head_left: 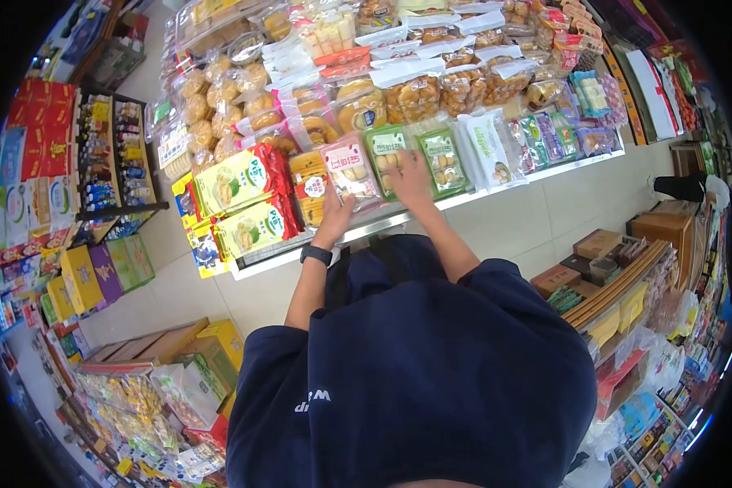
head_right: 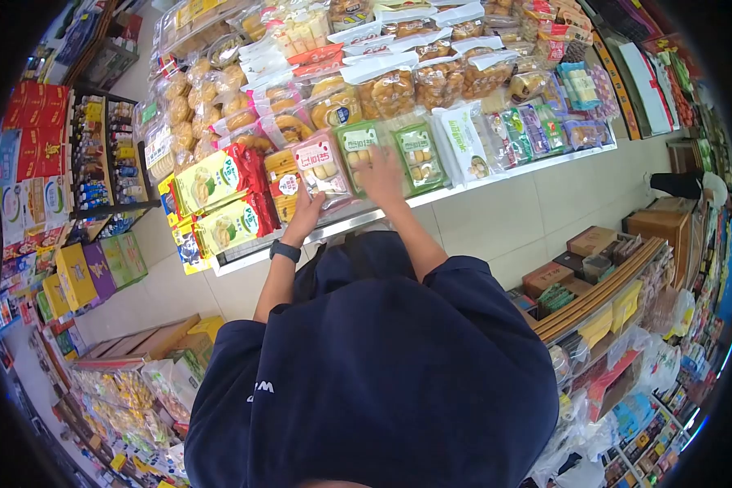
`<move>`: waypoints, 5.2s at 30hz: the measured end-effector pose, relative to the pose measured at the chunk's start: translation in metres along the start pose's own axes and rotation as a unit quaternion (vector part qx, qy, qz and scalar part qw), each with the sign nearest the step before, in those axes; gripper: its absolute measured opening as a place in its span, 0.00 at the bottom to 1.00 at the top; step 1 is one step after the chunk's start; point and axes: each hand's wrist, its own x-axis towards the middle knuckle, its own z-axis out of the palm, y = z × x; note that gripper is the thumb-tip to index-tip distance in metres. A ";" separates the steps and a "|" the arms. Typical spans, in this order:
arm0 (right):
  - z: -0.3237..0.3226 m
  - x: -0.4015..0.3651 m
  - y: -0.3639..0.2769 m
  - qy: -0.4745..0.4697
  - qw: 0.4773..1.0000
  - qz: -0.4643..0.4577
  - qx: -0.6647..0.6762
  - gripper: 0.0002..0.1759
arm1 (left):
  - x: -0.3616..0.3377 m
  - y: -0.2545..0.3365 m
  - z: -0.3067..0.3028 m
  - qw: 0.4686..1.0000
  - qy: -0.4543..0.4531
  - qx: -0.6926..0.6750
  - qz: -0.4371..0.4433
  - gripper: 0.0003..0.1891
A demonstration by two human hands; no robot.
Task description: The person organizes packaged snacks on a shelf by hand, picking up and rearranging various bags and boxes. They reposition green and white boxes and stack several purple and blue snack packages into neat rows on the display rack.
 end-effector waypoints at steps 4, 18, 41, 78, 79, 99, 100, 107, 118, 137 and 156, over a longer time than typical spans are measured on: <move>-0.003 0.017 0.077 0.064 0.996 0.064 0.011 0.30 | 0.002 -0.014 0.003 0.999 0.022 0.038 0.010 0.34; -0.037 0.035 0.091 -0.031 0.988 0.153 0.020 0.55 | 0.001 -0.013 0.005 0.998 0.039 0.038 0.027 0.32; -0.023 -0.021 -0.056 -0.022 0.986 -0.053 -0.155 0.40 | 0.000 0.001 0.006 0.997 0.016 0.077 -0.029 0.45; -0.136 0.059 0.072 -0.119 0.992 0.039 -0.014 0.61 | 0.047 0.053 0.029 0.958 0.246 0.077 -0.124 0.57; -0.123 0.061 0.069 -0.128 0.991 0.040 -0.020 0.61 | 0.048 0.051 0.028 0.959 0.246 0.074 -0.122 0.57; -0.015 0.052 0.091 -0.187 0.978 0.059 -0.076 0.50 | 0.037 0.066 0.030 0.968 0.221 0.082 -0.086 0.51; -0.011 0.053 0.091 -0.190 0.976 0.064 -0.079 0.49 | 0.038 0.061 0.031 0.968 0.223 0.084 -0.082 0.50; -0.034 0.064 0.099 -0.216 0.974 0.023 -0.064 0.44 | 0.041 0.072 0.028 0.974 0.204 0.075 -0.066 0.48; -0.128 0.077 0.167 -0.078 0.973 0.095 -0.196 0.65 | 0.046 0.050 0.029 0.972 0.224 0.047 -0.061 0.49; -0.058 0.064 0.062 -0.149 0.983 0.038 -0.103 0.55 | 0.048 0.043 0.029 0.964 0.230 -0.094 -0.099 0.46; -0.096 0.070 0.205 -0.052 0.991 0.031 -0.121 0.53 | 0.047 0.047 0.032 0.962 0.250 -0.021 -0.107 0.46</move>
